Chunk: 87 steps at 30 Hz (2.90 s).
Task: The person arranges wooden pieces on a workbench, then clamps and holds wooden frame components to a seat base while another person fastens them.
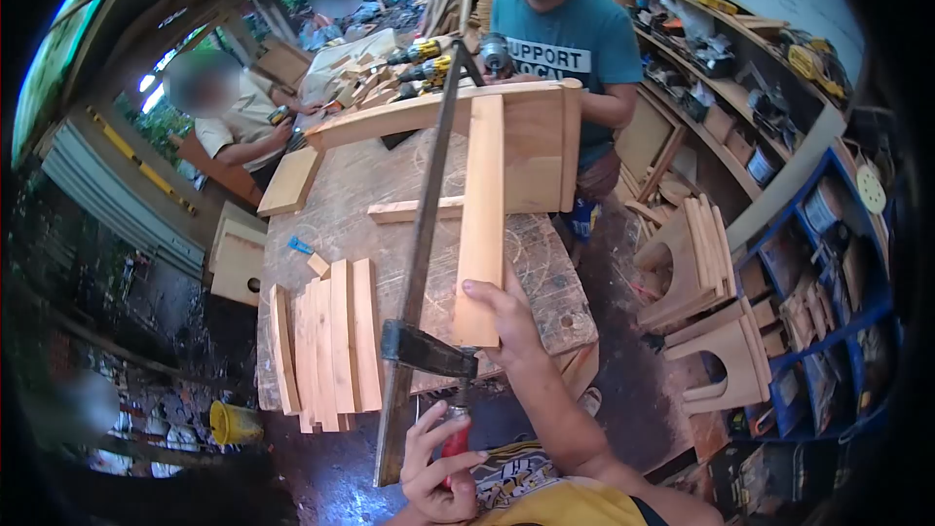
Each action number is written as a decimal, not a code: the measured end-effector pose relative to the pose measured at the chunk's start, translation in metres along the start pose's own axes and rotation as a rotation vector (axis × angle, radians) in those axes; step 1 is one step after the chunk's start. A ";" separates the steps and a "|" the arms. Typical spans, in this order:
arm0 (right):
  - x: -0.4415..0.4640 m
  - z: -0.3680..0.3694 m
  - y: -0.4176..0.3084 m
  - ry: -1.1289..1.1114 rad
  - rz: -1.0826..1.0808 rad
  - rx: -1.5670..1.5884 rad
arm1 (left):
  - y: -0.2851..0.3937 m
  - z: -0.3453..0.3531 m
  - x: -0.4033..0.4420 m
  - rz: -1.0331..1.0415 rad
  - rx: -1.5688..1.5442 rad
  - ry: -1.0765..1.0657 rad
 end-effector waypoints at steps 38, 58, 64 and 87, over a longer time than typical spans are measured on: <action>0.004 0.004 0.001 -0.018 -0.009 -0.044 | -0.003 -0.010 0.004 0.027 -0.321 0.087; -0.003 0.000 0.008 -0.054 0.056 -0.011 | -0.006 -0.014 -0.003 0.059 -0.363 0.064; -0.006 0.004 0.006 -0.019 0.055 -0.020 | -0.009 -0.015 -0.005 0.064 -0.358 0.096; -0.001 0.003 0.006 -0.027 0.032 -0.018 | -0.025 -0.007 -0.011 -0.075 -0.638 0.189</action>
Point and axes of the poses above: each hand's wrist, its own x-axis towards the middle knuckle, its own z-axis out of the palm, y = z × x, the point moved 8 cm from there along x, towards the middle knuckle, and after that the axes turned 8 degrees about x, right-handed, at the moved point
